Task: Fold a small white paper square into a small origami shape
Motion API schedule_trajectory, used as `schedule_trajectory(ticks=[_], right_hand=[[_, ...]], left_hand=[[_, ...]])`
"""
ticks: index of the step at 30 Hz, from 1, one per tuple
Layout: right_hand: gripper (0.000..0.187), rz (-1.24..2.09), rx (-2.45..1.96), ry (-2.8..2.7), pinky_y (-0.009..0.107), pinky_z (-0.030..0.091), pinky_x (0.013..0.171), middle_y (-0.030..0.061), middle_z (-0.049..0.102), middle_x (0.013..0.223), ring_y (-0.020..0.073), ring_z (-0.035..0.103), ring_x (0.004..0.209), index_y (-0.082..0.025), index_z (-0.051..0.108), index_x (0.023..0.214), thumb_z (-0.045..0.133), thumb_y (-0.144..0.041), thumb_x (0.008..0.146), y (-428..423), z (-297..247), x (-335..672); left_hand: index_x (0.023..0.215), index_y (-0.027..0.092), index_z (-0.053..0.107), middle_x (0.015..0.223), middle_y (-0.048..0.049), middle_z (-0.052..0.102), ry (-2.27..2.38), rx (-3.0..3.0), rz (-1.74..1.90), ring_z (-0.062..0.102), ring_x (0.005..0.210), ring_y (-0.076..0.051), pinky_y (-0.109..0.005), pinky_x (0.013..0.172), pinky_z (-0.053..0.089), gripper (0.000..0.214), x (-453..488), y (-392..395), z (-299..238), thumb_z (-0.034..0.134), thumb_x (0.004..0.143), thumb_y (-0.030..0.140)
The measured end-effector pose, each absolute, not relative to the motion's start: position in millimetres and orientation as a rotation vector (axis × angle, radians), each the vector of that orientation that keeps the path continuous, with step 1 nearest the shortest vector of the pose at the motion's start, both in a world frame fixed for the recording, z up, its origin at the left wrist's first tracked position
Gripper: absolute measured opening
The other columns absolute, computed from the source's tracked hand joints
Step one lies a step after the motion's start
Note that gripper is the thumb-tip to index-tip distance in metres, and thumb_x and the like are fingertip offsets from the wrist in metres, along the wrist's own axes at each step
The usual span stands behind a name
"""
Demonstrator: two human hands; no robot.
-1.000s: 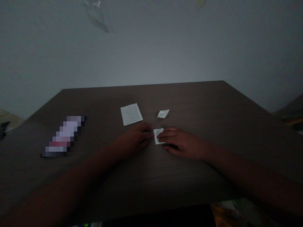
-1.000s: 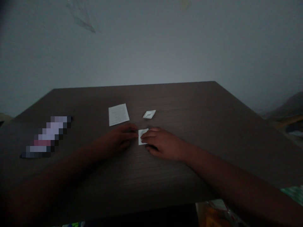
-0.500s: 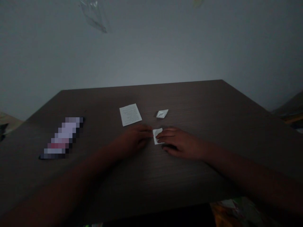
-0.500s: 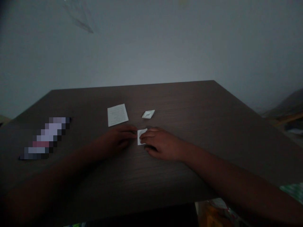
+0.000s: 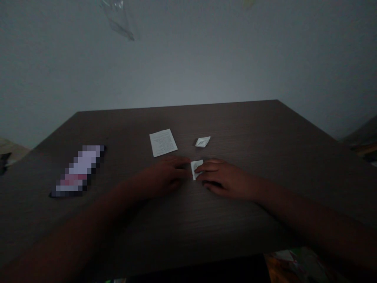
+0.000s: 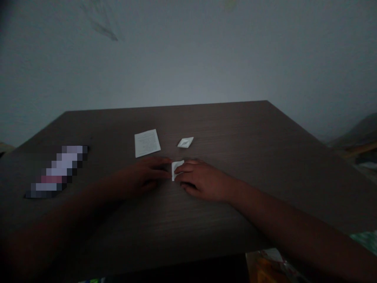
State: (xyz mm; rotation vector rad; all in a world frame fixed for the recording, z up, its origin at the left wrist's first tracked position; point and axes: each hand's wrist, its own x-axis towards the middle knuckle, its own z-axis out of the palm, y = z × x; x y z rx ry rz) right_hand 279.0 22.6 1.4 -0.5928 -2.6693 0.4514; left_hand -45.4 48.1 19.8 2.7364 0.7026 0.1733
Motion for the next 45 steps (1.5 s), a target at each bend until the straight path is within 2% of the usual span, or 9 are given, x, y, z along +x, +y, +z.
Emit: schedule_trajectory(ticks=[12, 16, 19, 23, 25, 29, 32, 39, 45], right_hand=[[0.024, 0.472, -0.599, -2.676, 0.057, 0.057, 0.133, 0.0133, 0.084, 0.151, 0.0307, 0.075, 0.147, -0.022, 0.084, 0.134, 0.072, -0.015, 0.115, 21, 3, 278], [0.022, 0.479, -0.612, -2.674, 0.057, 0.056, 0.133, 0.0133, 0.084, 0.15, 0.0305, 0.075, 0.146, -0.023, 0.085, 0.131, 0.073, -0.015, 0.115, 20, 4, 277], [0.021, 0.45, -0.62, -2.675, 0.058, 0.057, 0.131, 0.0128, 0.084, 0.15, 0.0307, 0.075, 0.145, -0.023, 0.085, 0.13, 0.073, -0.015, 0.115, 20, 2, 277], [0.019, 0.43, -0.635, -2.682, 0.056, 0.058, 0.129, 0.0141, 0.084, 0.149, 0.031, 0.076, 0.142, -0.022, 0.084, 0.129, 0.074, -0.016, 0.114, 19, 2, 276], [0.018, 0.454, -0.624, -2.676, 0.057, 0.058, 0.129, 0.0141, 0.084, 0.146, 0.0308, 0.077, 0.141, -0.021, 0.084, 0.127, 0.073, -0.016, 0.115, 20, 3, 276], [0.017, 0.498, -0.612, -2.633, 0.053, 0.06, 0.127, 0.0115, 0.087, 0.138, 0.0286, 0.078, 0.137, -0.023, 0.084, 0.124, 0.072, -0.015, 0.114, 22, 1, 276], [0.016, 0.493, -0.627, -2.622, 0.05, 0.062, 0.122, 0.0114, 0.088, 0.13, 0.0283, 0.08, 0.13, -0.021, 0.083, 0.124, 0.074, -0.015, 0.113, 23, -1, 275], [0.003, 0.44, -0.778, -2.61, 0.052, 0.062, 0.114, 0.012, 0.085, 0.122, 0.0307, 0.08, 0.12, -0.021, 0.081, 0.115, 0.079, -0.022, 0.114, 23, -1, 275], [0.009, 0.444, -0.776, -2.561, 0.05, 0.062, 0.111, 0.0107, 0.083, 0.12, 0.029, 0.078, 0.117, -0.022, 0.081, 0.114, 0.074, -0.018, 0.115, 27, -8, 275]], left_hand=[[0.15, 0.03, 0.087, 0.181, -0.0121, 0.064, 0.728, 2.672, 0.132, 0.064, 0.167, -0.037, -0.06, 0.138, 0.055, 0.05, -42, 42, 30, 0.063, 0.114, 0.005], [0.145, 0.029, 0.087, 0.179, -0.0105, 0.067, 0.71, 2.694, 0.202, 0.067, 0.163, -0.036, -0.059, 0.138, 0.055, 0.049, -44, 45, 23, 0.069, 0.107, 0.004], [0.145, 0.027, 0.084, 0.17, -0.0099, 0.073, 0.712, 2.694, 0.28, 0.072, 0.155, -0.034, -0.055, 0.137, 0.056, 0.048, -44, 47, 17, 0.071, 0.104, 0.006], [0.149, 0.02, 0.075, 0.148, -0.0126, 0.082, 0.863, 2.633, 0.451, 0.078, 0.137, -0.031, -0.049, 0.126, 0.064, 0.039, -42, 52, 8, 0.064, 0.111, 0.014], [0.148, 0.02, 0.075, 0.148, -0.0146, 0.081, 0.867, 2.641, 0.482, 0.078, 0.137, -0.032, -0.05, 0.124, 0.064, 0.036, -40, 54, 3, 0.064, 0.114, 0.019], [0.145, 0.025, 0.081, 0.16, -0.0147, 0.076, 0.76, 2.729, 0.433, 0.073, 0.149, -0.035, -0.058, 0.131, 0.058, 0.033, -39, 55, -2, 0.067, 0.116, 0.023], [0.139, 0.026, 0.084, 0.158, -0.0122, 0.08, 0.694, 2.768, 0.4, 0.071, 0.153, -0.036, -0.062, 0.136, 0.052, 0.029, -39, 55, -2, 0.067, 0.116, 0.02], [0.134, 0.028, 0.086, 0.15, -0.0095, 0.084, 0.645, 2.749, 0.383, 0.076, 0.142, -0.032, -0.056, 0.131, 0.051, 0.026, -36, 52, 2, 0.07, 0.116, 0.021], [0.131, 0.025, 0.084, 0.138, -0.0095, 0.085, 0.615, 2.734, 0.422, 0.078, 0.133, -0.03, -0.053, 0.129, 0.051, 0.023, -31, 47, -1, 0.068, 0.116, 0.019]])
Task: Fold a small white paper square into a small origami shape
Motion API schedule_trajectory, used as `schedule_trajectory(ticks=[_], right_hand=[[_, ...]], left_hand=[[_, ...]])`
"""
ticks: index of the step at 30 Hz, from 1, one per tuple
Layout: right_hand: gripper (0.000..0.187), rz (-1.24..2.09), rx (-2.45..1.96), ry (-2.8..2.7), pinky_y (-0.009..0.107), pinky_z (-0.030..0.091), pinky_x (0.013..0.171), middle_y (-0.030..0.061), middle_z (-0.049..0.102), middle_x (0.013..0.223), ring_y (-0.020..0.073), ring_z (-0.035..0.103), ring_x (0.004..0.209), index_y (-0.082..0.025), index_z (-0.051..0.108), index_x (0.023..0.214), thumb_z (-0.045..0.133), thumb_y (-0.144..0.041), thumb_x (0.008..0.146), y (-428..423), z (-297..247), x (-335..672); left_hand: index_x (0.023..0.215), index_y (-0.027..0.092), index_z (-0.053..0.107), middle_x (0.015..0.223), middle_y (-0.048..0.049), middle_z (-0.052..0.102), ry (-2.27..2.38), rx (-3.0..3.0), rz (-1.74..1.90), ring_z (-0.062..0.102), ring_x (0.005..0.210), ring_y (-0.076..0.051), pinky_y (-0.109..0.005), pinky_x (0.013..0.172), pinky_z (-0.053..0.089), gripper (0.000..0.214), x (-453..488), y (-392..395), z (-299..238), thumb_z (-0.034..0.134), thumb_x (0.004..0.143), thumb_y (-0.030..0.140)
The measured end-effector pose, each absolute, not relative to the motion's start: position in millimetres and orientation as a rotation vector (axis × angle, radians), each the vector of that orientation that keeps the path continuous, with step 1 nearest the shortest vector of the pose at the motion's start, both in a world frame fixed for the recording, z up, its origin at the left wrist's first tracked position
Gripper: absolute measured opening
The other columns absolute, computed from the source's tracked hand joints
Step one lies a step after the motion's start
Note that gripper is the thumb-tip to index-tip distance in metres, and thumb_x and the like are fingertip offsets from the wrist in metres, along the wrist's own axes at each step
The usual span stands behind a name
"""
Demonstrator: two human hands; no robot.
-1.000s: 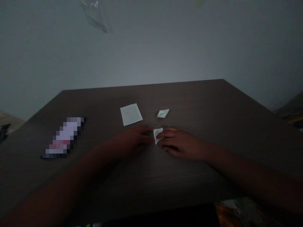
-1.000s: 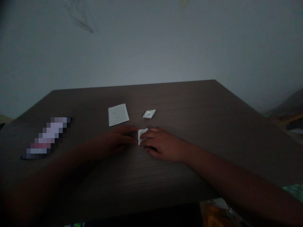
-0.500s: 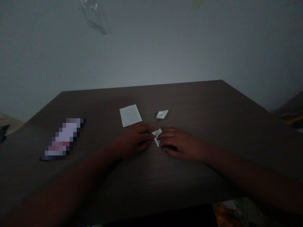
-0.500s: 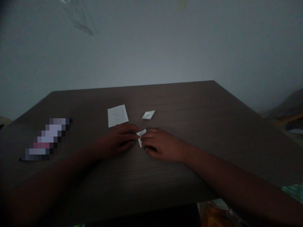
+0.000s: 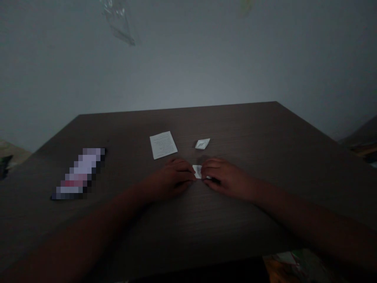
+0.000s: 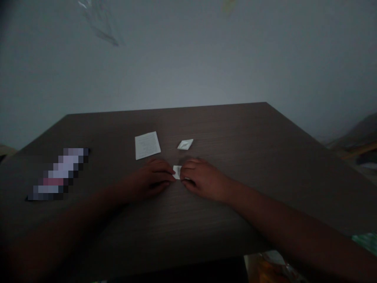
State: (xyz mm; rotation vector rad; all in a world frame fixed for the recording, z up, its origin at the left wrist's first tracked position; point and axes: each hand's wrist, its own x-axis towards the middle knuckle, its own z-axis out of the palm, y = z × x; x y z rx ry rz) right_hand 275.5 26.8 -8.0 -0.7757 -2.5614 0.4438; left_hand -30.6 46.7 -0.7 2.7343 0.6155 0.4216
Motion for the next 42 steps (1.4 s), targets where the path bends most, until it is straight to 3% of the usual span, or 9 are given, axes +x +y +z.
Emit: schedule_trajectory(ticks=[7, 13, 21, 31, 38, 42], right_hand=[[0.015, 0.439, -0.795, -2.568, 0.045, 0.065, 0.106, 0.0102, 0.082, 0.12, 0.027, 0.078, 0.115, -0.022, 0.078, 0.115, 0.069, -0.01, 0.113, 27, -7, 276], [0.018, 0.48, -0.782, -2.545, 0.046, 0.068, 0.109, 0.0116, 0.084, 0.125, 0.0269, 0.081, 0.118, -0.021, 0.081, 0.12, 0.07, -0.009, 0.112, 27, -8, 276], [0.032, 0.449, -0.822, -2.514, 0.053, 0.066, 0.121, 0.015, 0.081, 0.149, 0.0305, 0.078, 0.139, -0.023, 0.081, 0.141, 0.077, -0.015, 0.111, 27, -5, 284], [0.023, 0.213, -0.801, -2.549, 0.058, 0.064, 0.12, 0.0161, 0.081, 0.144, 0.0347, 0.077, 0.135, -0.022, 0.081, 0.135, 0.074, -0.016, 0.113, 29, -11, 285], [0.011, 0.25, -0.903, -2.597, 0.047, 0.065, 0.104, 0.0109, 0.082, 0.121, 0.0289, 0.077, 0.113, -0.023, 0.084, 0.119, 0.075, -0.019, 0.115, 28, -2, 285], [0.017, 0.348, -0.849, -2.716, 0.044, 0.065, 0.101, 0.0103, 0.084, 0.117, 0.0272, 0.079, 0.105, -0.021, 0.087, 0.118, 0.071, -0.019, 0.117, 25, 6, 283]], left_hand=[[0.151, 0.026, 0.077, 0.143, -0.0095, 0.083, 0.698, 2.696, 0.462, 0.076, 0.137, -0.031, -0.05, 0.131, 0.054, 0.037, -28, 46, -3, 0.067, 0.115, 0.023], [0.128, 0.027, 0.085, 0.15, -0.0094, 0.084, 0.726, 2.735, 0.386, 0.075, 0.143, -0.032, -0.057, 0.135, 0.05, 0.019, -29, 48, -4, 0.072, 0.115, 0.024], [0.125, 0.025, 0.087, 0.159, -0.0124, 0.08, 0.695, 2.796, 0.404, 0.073, 0.151, -0.036, -0.062, 0.136, 0.049, 0.018, -30, 44, -4, 0.071, 0.117, 0.023], [0.123, 0.023, 0.085, 0.156, -0.0139, 0.081, 0.554, 2.727, 0.419, 0.075, 0.148, -0.031, -0.049, 0.131, 0.06, 0.019, -30, 40, 2, 0.066, 0.119, 0.023], [0.129, 0.022, 0.086, 0.15, -0.0151, 0.082, 0.55, 2.745, 0.429, 0.076, 0.144, -0.034, -0.053, 0.129, 0.063, 0.022, -29, 43, 5, 0.068, 0.119, 0.024], [0.133, 0.021, 0.086, 0.146, -0.0168, 0.081, 0.584, 2.749, 0.462, 0.077, 0.139, -0.035, -0.053, 0.125, 0.065, 0.023, -30, 46, 5, 0.069, 0.119, 0.028]])
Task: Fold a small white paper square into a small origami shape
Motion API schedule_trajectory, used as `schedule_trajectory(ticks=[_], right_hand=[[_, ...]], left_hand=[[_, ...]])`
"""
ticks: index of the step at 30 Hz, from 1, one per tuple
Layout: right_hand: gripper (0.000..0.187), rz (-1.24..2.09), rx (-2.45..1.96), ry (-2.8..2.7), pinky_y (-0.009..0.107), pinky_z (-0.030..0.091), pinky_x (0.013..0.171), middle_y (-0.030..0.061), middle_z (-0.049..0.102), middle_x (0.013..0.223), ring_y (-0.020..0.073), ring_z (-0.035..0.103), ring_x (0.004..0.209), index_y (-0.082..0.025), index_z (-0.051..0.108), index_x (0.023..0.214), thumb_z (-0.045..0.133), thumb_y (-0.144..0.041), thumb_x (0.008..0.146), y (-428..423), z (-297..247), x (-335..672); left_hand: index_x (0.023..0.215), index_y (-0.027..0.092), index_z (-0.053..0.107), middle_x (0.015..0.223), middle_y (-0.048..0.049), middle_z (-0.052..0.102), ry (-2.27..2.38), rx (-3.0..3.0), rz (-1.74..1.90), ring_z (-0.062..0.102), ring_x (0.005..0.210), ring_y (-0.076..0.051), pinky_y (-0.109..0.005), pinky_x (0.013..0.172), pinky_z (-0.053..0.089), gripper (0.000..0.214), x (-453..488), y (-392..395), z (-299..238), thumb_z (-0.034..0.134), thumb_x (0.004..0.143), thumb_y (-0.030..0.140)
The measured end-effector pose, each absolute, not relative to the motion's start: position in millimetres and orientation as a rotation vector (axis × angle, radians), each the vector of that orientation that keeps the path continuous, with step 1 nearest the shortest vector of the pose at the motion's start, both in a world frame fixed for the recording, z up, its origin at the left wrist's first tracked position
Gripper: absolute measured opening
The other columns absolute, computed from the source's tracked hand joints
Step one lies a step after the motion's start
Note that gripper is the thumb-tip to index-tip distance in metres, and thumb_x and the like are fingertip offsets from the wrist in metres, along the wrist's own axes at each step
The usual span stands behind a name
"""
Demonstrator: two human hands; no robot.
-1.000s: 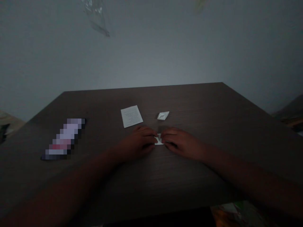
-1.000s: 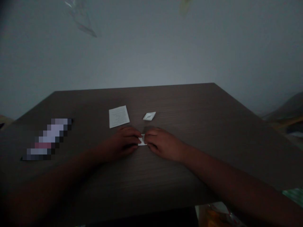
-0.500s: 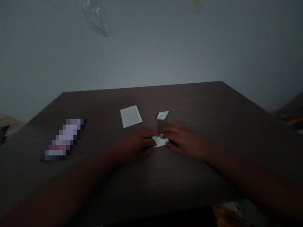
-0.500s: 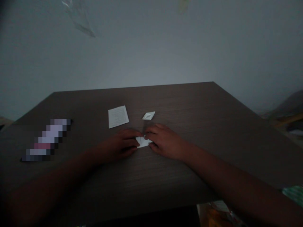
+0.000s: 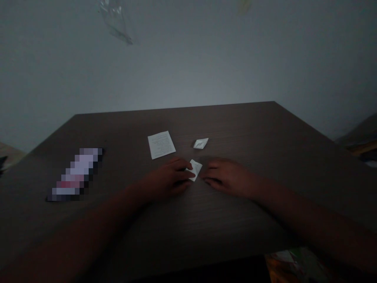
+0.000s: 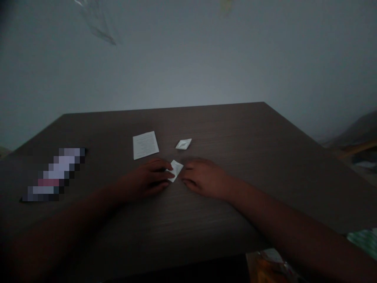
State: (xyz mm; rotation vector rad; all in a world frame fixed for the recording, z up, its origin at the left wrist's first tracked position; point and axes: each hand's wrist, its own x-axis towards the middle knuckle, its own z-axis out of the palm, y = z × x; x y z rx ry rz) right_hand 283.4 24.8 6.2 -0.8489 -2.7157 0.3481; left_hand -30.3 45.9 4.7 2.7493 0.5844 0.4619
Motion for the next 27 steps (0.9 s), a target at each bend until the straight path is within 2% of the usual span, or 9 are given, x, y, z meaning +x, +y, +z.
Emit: schedule_trajectory(ticks=[4, 8, 13, 18, 27], right_hand=[[0.019, 0.346, -0.893, -2.763, 0.046, 0.065, 0.1, 0.0122, 0.084, 0.118, 0.0295, 0.08, 0.106, -0.02, 0.088, 0.122, 0.071, -0.017, 0.116, 22, 10, 282], [0.021, 0.281, -0.92, -2.766, 0.047, 0.064, 0.1, 0.0124, 0.083, 0.119, 0.0301, 0.079, 0.105, -0.022, 0.087, 0.129, 0.071, -0.018, 0.115, 20, 9, 280], [0.026, 0.225, -0.948, -2.803, 0.049, 0.065, 0.099, 0.0129, 0.082, 0.122, 0.032, 0.079, 0.107, -0.022, 0.085, 0.136, 0.071, -0.018, 0.115, 17, 10, 279], [0.025, 0.229, -0.959, -2.801, 0.046, 0.064, 0.097, 0.0111, 0.081, 0.118, 0.0299, 0.077, 0.103, -0.024, 0.086, 0.135, 0.071, -0.018, 0.115, 17, 12, 280], [0.031, 0.202, -0.964, -2.847, 0.046, 0.063, 0.094, 0.0118, 0.082, 0.12, 0.0303, 0.078, 0.102, -0.027, 0.089, 0.139, 0.071, -0.019, 0.114, 16, 20, 283]], left_hand=[[0.14, 0.022, 0.085, 0.147, -0.0154, 0.082, 0.673, 2.656, 0.473, 0.079, 0.138, -0.033, -0.053, 0.125, 0.066, 0.029, -33, 50, -1, 0.067, 0.117, 0.021], [0.135, 0.021, 0.086, 0.146, -0.0132, 0.083, 0.703, 2.601, 0.485, 0.081, 0.135, -0.029, -0.048, 0.124, 0.066, 0.031, -35, 53, -6, 0.062, 0.116, 0.014], [0.133, 0.023, 0.087, 0.148, -0.0129, 0.083, 0.742, 2.573, 0.518, 0.081, 0.134, -0.03, -0.05, 0.122, 0.068, 0.029, -34, 53, -7, 0.064, 0.116, 0.018], [0.136, 0.023, 0.087, 0.152, -0.0131, 0.081, 0.775, 2.576, 0.522, 0.079, 0.14, -0.03, -0.049, 0.125, 0.066, 0.029, -33, 53, -11, 0.068, 0.115, 0.017], [0.132, 0.016, 0.087, 0.151, -0.016, 0.08, 0.708, 2.599, 0.528, 0.081, 0.135, -0.031, -0.048, 0.121, 0.068, 0.029, -33, 52, -9, 0.06, 0.122, 0.018]])
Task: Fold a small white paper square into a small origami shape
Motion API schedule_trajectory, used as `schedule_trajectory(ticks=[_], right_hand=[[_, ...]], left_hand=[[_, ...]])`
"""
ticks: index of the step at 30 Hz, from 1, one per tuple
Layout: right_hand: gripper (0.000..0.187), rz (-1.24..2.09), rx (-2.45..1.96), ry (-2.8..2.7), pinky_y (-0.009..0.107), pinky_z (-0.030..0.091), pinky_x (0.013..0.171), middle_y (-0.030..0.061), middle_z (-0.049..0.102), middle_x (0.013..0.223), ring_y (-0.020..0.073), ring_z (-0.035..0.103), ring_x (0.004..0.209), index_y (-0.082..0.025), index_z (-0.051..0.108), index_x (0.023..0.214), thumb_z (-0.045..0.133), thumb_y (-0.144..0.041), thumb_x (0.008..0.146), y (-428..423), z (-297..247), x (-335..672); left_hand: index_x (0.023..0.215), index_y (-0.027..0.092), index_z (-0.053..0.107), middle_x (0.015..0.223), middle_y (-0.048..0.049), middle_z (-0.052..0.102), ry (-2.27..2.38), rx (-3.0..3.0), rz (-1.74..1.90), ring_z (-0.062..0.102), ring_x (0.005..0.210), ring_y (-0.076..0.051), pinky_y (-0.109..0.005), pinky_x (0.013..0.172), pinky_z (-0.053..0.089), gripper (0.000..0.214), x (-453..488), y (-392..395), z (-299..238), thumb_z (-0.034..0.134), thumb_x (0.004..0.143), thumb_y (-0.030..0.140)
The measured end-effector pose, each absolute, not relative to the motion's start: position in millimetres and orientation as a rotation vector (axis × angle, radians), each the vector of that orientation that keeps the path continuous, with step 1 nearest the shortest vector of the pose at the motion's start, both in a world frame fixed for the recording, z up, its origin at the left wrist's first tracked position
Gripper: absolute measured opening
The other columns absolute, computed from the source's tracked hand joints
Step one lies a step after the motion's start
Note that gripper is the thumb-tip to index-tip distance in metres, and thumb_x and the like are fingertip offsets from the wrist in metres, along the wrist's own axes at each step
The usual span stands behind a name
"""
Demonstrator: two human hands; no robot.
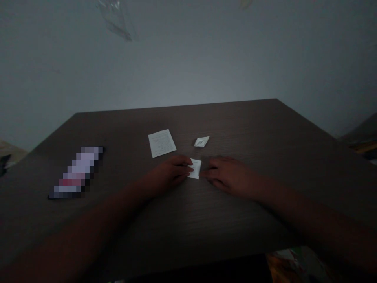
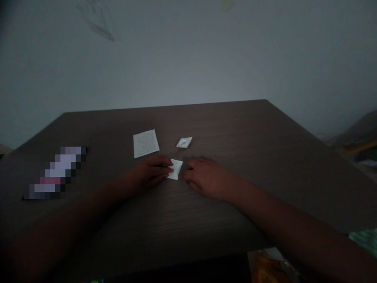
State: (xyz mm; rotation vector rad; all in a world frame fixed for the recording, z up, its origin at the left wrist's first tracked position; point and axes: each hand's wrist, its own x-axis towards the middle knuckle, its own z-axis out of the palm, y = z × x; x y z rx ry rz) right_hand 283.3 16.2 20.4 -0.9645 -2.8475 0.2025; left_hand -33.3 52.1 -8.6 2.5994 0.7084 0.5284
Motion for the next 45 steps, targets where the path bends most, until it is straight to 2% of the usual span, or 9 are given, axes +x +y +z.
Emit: schedule_trajectory(ticks=[4, 9, 13, 18, 26, 30, 35, 39, 45], right_hand=[[0.039, 0.147, -1.059, -2.94, 0.045, 0.062, 0.091, 0.012, 0.085, 0.116, 0.0309, 0.079, 0.097, -0.031, 0.088, 0.149, 0.072, -0.021, 0.114, 10, 30, 282], [0.053, 0.156, -1.235, -3.038, 0.04, 0.059, 0.088, 0.009, 0.088, 0.112, 0.0285, 0.083, 0.093, -0.036, 0.075, 0.169, 0.061, -0.022, 0.12, -2, 42, 275], [0.058, 0.249, -1.306, -3.048, 0.04, 0.058, 0.084, 0.0101, 0.09, 0.116, 0.0308, 0.085, 0.098, -0.039, 0.071, 0.174, 0.06, -0.021, 0.121, -2, 46, 274], [0.057, 0.315, -1.233, -2.992, 0.04, 0.059, 0.087, 0.0102, 0.09, 0.117, 0.0298, 0.084, 0.098, -0.038, 0.075, 0.17, 0.062, -0.019, 0.118, 5, 41, 278], [0.035, 0.235, -1.247, -2.921, 0.039, 0.058, 0.087, 0.0119, 0.087, 0.115, 0.0285, 0.081, 0.097, -0.026, 0.09, 0.141, 0.065, -0.02, 0.118, 7, 38, 276], [0.036, 0.195, -1.229, -2.941, 0.037, 0.055, 0.082, 0.0111, 0.086, 0.113, 0.0265, 0.079, 0.093, -0.025, 0.089, 0.142, 0.063, -0.017, 0.118, 4, 35, 273], [0.034, 0.089, -1.214, -2.966, 0.035, 0.054, 0.081, 0.0093, 0.085, 0.105, 0.0251, 0.078, 0.089, -0.023, 0.088, 0.138, 0.067, -0.01, 0.114, -3, 34, 270], [0.033, 0.176, -1.263, -2.957, 0.035, 0.053, 0.08, 0.0091, 0.086, 0.106, 0.0244, 0.078, 0.087, -0.023, 0.088, 0.134, 0.066, -0.01, 0.114, -3, 37, 269], [0.039, 0.267, -1.296, -2.948, 0.035, 0.05, 0.077, 0.0094, 0.087, 0.11, 0.0249, 0.078, 0.088, -0.027, 0.087, 0.143, 0.062, -0.014, 0.117, 0, 37, 270]], left_hand=[[0.13, 0.019, 0.089, 0.153, -0.0158, 0.08, 0.703, 2.566, 0.515, 0.08, 0.137, -0.031, -0.049, 0.121, 0.068, 0.029, -33, 55, -11, 0.061, 0.123, 0.023], [0.131, 0.023, 0.09, 0.153, -0.0143, 0.08, 0.739, 2.516, 0.469, 0.08, 0.135, -0.031, -0.049, 0.121, 0.066, 0.028, -33, 57, -12, 0.063, 0.122, 0.029], [0.131, 0.024, 0.09, 0.151, -0.0136, 0.081, 0.747, 2.524, 0.47, 0.079, 0.134, -0.03, -0.049, 0.12, 0.066, 0.028, -32, 56, -10, 0.063, 0.123, 0.029], [0.131, 0.024, 0.09, 0.146, -0.0135, 0.082, 0.725, 2.589, 0.473, 0.078, 0.134, -0.031, -0.05, 0.12, 0.065, 0.027, -32, 56, -7, 0.065, 0.122, 0.025], [0.13, 0.02, 0.088, 0.136, -0.0138, 0.081, 0.642, 2.703, 0.482, 0.077, 0.131, -0.031, -0.05, 0.118, 0.065, 0.024, -33, 53, -1, 0.066, 0.12, 0.022], [0.132, 0.023, 0.088, 0.141, -0.0135, 0.082, 0.629, 2.703, 0.446, 0.079, 0.131, -0.031, -0.048, 0.119, 0.065, 0.024, -33, 51, -1, 0.068, 0.119, 0.022], [0.136, 0.025, 0.089, 0.154, -0.0149, 0.08, 0.654, 2.723, 0.457, 0.078, 0.141, -0.033, -0.051, 0.124, 0.064, 0.024, -34, 50, -7, 0.071, 0.12, 0.027], [0.136, 0.026, 0.09, 0.156, -0.0147, 0.081, 0.66, 2.718, 0.462, 0.078, 0.144, -0.034, -0.053, 0.125, 0.064, 0.025, -34, 51, -11, 0.07, 0.121, 0.029], [0.146, 0.024, 0.086, 0.157, -0.0154, 0.08, 0.62, 2.752, 0.473, 0.077, 0.145, -0.035, -0.056, 0.127, 0.063, 0.03, -34, 53, -12, 0.069, 0.124, 0.032]])
